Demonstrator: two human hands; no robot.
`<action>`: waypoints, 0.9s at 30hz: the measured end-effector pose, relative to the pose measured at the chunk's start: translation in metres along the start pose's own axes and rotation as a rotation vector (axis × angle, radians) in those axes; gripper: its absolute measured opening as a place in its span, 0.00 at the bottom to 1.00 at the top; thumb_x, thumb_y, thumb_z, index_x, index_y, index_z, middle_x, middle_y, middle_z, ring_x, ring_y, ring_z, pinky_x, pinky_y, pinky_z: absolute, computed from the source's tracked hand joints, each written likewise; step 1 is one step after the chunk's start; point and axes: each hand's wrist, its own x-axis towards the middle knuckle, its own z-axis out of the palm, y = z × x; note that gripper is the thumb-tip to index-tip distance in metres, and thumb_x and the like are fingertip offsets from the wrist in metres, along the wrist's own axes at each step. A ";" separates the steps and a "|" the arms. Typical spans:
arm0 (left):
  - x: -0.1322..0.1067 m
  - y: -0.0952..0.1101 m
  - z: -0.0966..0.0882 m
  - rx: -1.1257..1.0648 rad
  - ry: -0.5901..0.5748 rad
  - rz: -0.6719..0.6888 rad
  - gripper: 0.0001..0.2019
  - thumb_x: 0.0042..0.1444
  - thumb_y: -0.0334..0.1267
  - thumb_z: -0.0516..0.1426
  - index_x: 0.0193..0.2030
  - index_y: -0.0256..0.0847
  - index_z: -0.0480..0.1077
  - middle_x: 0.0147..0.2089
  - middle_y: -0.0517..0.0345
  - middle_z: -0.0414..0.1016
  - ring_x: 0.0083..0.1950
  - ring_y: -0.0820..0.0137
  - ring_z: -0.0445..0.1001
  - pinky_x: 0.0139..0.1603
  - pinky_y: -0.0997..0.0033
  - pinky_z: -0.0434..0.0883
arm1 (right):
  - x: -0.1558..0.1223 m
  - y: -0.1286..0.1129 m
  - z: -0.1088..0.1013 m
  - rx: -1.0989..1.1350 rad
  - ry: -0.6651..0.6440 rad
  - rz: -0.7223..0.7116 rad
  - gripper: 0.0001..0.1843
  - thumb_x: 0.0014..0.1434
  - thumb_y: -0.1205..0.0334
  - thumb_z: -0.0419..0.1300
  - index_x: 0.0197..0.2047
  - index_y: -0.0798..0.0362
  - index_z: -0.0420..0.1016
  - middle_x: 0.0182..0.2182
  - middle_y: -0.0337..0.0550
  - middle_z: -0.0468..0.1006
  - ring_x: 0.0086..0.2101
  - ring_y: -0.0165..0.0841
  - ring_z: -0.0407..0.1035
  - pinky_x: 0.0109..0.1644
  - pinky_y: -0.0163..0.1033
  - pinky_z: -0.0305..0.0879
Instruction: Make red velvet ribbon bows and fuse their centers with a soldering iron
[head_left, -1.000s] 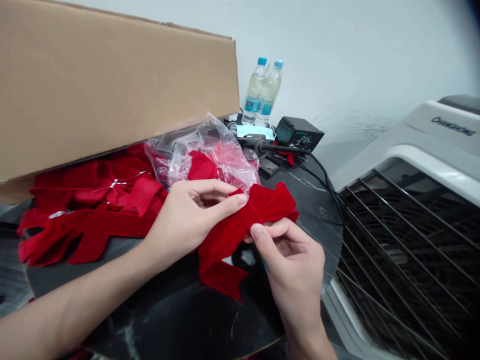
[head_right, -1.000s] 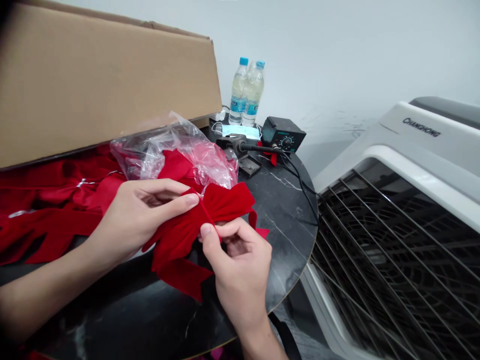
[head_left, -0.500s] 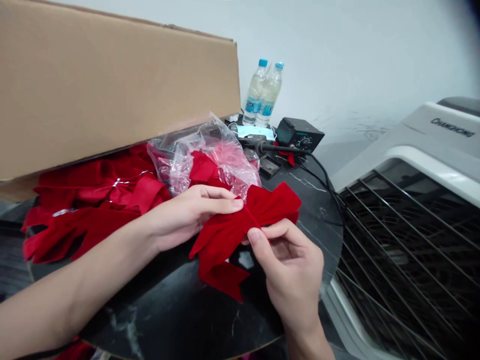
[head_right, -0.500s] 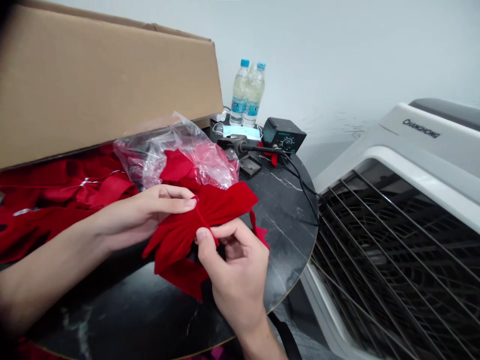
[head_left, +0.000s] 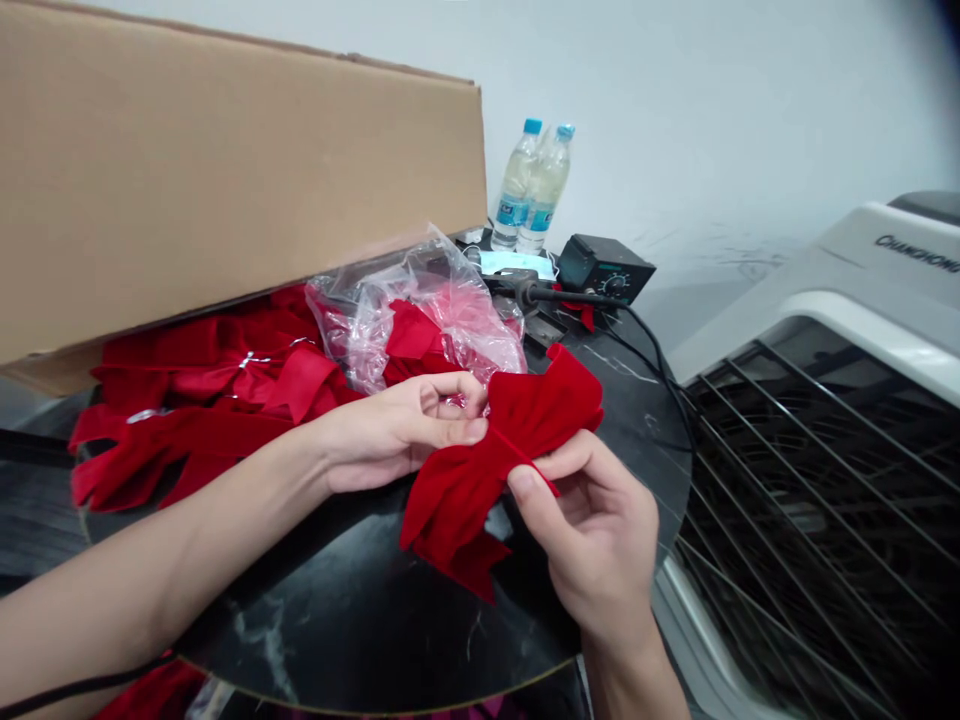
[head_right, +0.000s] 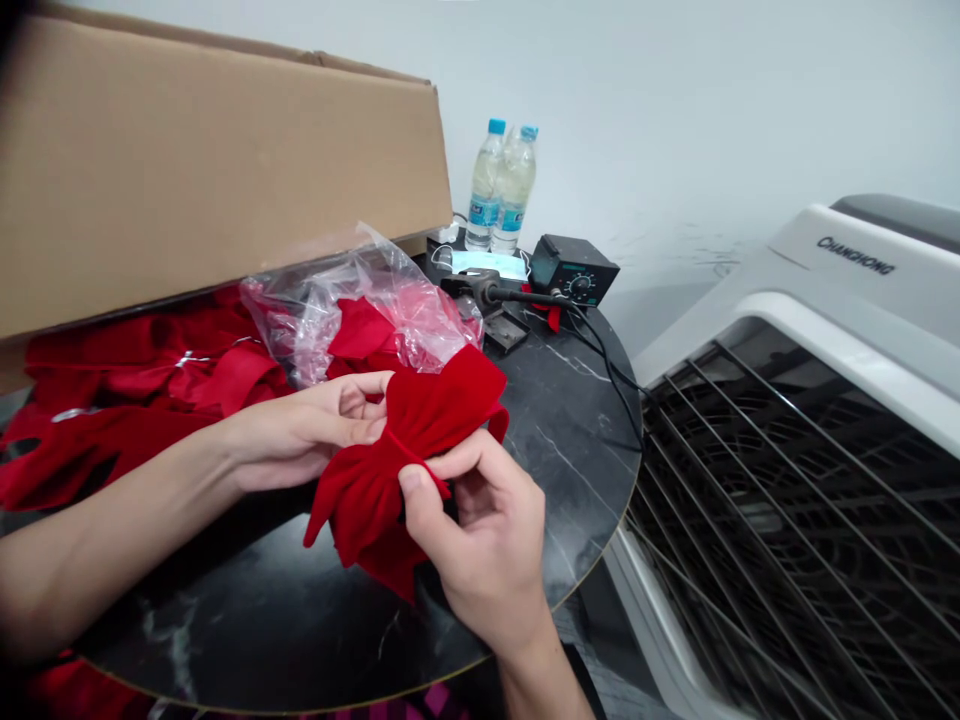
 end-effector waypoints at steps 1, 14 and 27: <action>0.000 -0.001 -0.001 0.012 0.002 -0.007 0.13 0.51 0.33 0.72 0.35 0.38 0.73 0.30 0.63 0.73 0.31 0.77 0.74 0.37 0.78 0.73 | 0.001 0.000 -0.001 -0.004 -0.005 0.002 0.10 0.60 0.66 0.68 0.29 0.50 0.72 0.25 0.35 0.75 0.25 0.28 0.70 0.29 0.31 0.69; -0.007 0.012 0.010 0.434 0.068 0.041 0.05 0.57 0.37 0.67 0.34 0.38 0.82 0.34 0.56 0.78 0.34 0.73 0.73 0.36 0.76 0.69 | 0.013 0.001 -0.021 -0.180 -0.154 0.050 0.11 0.62 0.63 0.67 0.30 0.51 0.71 0.26 0.34 0.74 0.27 0.27 0.67 0.31 0.32 0.64; -0.004 0.007 0.020 0.466 0.135 0.139 0.12 0.46 0.34 0.73 0.31 0.38 0.74 0.28 0.63 0.78 0.29 0.74 0.73 0.34 0.77 0.67 | 0.018 -0.015 -0.033 -0.435 -0.193 -0.081 0.06 0.64 0.63 0.68 0.34 0.49 0.76 0.32 0.35 0.81 0.32 0.29 0.75 0.38 0.33 0.70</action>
